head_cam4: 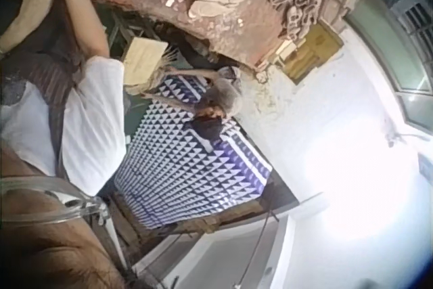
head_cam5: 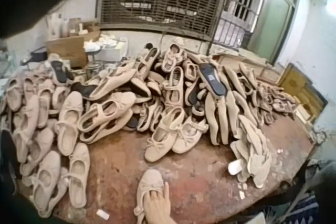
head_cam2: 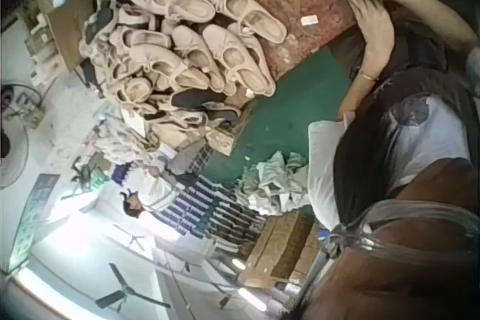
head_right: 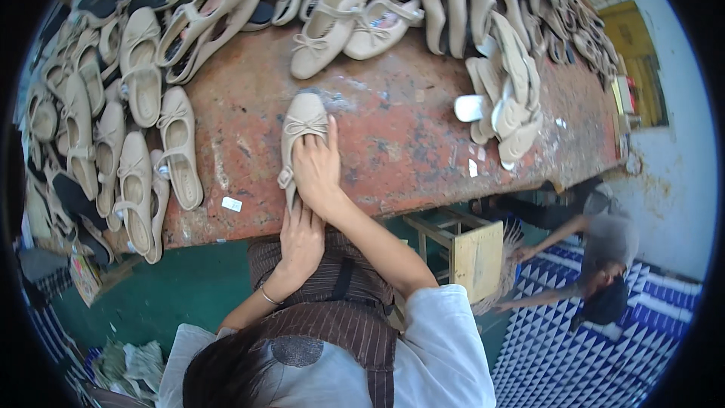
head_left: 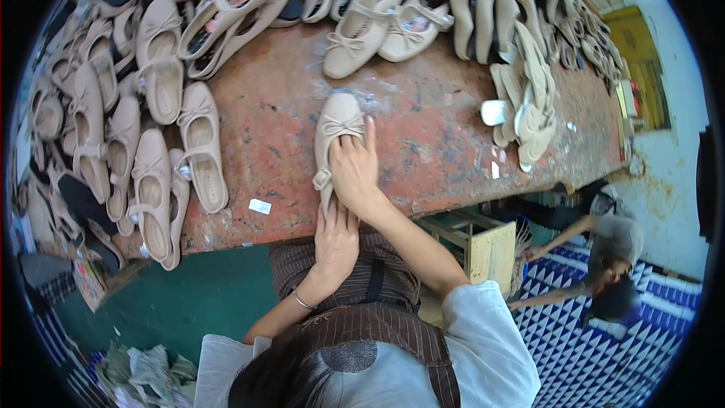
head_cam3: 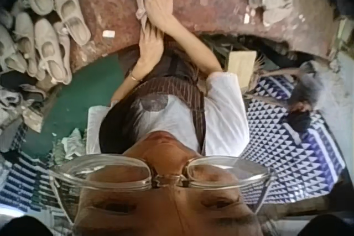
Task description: The person picks up a shoe, inserts a white insole by hand, and presses it into place. They then wipe the exterior of the shoe with a white cloth and set it aside, repeating these actions with other shoes from the pile.
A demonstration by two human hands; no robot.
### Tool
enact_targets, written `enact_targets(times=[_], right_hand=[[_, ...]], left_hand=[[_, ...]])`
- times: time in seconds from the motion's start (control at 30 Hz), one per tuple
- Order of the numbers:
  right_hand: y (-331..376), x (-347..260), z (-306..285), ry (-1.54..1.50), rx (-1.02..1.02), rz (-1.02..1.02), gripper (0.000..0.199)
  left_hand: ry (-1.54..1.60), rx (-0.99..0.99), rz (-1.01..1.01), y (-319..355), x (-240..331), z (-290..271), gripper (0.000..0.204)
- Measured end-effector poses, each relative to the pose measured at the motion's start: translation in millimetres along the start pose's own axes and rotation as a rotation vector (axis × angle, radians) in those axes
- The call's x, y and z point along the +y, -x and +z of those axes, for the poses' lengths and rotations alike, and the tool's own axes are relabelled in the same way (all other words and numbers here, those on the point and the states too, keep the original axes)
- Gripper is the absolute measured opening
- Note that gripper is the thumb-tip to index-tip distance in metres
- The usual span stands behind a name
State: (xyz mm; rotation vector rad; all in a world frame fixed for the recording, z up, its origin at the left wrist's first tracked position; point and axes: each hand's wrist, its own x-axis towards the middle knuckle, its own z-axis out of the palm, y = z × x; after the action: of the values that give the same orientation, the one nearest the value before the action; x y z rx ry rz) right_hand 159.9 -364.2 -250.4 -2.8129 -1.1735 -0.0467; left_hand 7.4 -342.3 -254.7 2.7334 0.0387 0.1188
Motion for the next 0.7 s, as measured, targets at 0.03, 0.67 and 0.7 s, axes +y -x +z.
enact_targets(times=[0.03, 0.67, 0.7], right_hand=[[-5.4, 1.6, 2.4, 0.040, -0.169, -0.009, 0.026], [4.4, 341.2, -127.7, -0.225, 0.755, 0.732, 0.027], [-6.9, 362.6, -125.5, -0.207, 0.678, 0.755, 0.031]], left_hand=[[-0.032, 0.038, 0.003, -2.4, -0.4, 0.0, 0.043], [-0.797, 1.016, -0.320, -72.0, -222.6, -312.8, 0.043], [-0.767, 1.020, -0.214, -91.9, -213.4, -317.5, 0.044]])
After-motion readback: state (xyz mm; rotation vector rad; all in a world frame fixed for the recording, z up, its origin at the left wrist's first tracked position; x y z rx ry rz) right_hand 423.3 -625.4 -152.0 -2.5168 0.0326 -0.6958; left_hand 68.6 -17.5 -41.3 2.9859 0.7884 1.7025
